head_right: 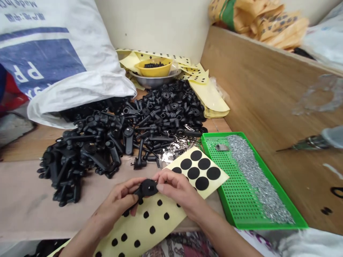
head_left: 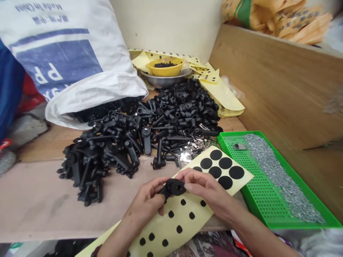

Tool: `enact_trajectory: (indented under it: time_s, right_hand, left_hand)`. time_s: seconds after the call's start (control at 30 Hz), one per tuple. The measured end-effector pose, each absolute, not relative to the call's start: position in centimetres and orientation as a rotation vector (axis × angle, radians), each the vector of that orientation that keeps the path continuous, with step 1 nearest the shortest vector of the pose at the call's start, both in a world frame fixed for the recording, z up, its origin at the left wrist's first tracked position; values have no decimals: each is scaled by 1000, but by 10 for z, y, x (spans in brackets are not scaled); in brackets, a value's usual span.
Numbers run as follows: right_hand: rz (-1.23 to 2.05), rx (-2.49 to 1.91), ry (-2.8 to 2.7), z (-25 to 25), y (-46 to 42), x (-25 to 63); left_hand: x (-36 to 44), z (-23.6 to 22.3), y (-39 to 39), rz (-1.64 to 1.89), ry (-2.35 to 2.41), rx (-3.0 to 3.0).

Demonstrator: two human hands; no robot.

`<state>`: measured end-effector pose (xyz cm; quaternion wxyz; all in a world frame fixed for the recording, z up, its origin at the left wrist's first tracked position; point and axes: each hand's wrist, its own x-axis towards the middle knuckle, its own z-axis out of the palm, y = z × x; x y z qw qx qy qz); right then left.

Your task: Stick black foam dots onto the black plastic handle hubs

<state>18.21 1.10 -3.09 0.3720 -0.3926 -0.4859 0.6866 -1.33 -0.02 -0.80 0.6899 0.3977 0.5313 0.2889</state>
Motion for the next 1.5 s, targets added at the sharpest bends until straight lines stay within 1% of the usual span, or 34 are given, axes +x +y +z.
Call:
enact_trajectory:
  time_s: [0.47, 0.9, 1.3, 1.5]
  right_hand:
    - [1598, -1030, -1459, -28, 11, 181]
    - [1590, -1061, -1533, -26, 12, 182]
    - [1494, -1104, -1634, -32, 10, 178]
    - [1469, -1131, -1641, -31, 5, 175]
  left_hand:
    - [-11, -10, -4, 588, 1233, 1174]
    - [-9, -5, -4, 600, 1208, 1219]
    - [-11, -26, -14, 627, 1375, 1254]
    - [-9, -20, -13, 562, 1415, 1308]
